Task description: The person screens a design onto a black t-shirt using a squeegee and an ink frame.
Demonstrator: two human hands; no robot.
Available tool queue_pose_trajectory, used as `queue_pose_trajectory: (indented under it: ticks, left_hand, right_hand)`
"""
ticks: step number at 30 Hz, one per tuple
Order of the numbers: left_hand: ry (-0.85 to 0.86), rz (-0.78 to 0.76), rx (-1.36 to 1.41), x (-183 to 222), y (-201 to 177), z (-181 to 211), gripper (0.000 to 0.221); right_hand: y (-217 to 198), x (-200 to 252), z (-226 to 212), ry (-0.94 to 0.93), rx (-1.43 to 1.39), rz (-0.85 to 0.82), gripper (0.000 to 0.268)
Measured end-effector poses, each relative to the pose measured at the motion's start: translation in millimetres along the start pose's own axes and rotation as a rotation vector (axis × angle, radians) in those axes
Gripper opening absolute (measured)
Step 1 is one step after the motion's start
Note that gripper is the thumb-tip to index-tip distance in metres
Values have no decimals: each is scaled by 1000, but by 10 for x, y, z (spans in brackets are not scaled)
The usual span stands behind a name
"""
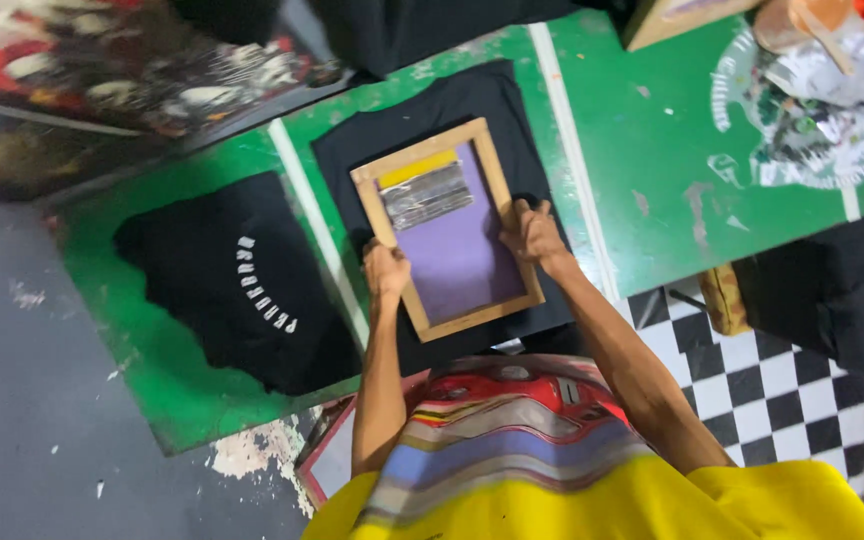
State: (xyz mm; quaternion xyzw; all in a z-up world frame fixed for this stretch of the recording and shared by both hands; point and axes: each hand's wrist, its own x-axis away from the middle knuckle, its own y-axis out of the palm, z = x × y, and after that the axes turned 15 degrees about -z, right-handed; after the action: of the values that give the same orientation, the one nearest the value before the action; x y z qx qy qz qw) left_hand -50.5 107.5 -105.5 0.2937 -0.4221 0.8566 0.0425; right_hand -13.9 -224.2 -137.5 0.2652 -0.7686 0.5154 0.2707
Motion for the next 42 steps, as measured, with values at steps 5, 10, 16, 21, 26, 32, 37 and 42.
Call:
queue_pose_trajectory:
  ticks: [5,10,16,21,26,32,37,42]
  left_hand:
    - [-75,-46,17,301,-152,457,26]
    - [33,4,-79,521,182,1197,24]
    - [-55,-9,-3,630,1042,2220,31]
    - [-38,-30,7,510,1604,3083,32]
    - [-32,-47,5,309,1897,3675,37]
    - [61,-18,37,88,2119,4077,40]
    - [46,-18,-34,8,2386,4086,34]
    - [-73,-114,-1,-91,2362,4224,39]
  right_hand:
    - [-406,318,198,-297,-117,-51,67]
    - [-1007,689,672,-320,-127,-50,77]
    - [-1684,783,1819,-260,-40,-73,67]
    - [-2021,723,2701,-201,-21,-21,69]
    - [-2206,619,3261,-154,-9,57,66]
    - [-2410,516,3576,-157,-24,132,61]
    - [-2532,487,3707,-154,13,168,54]
    - [-2664,419,3677,-146,-33,161,53]
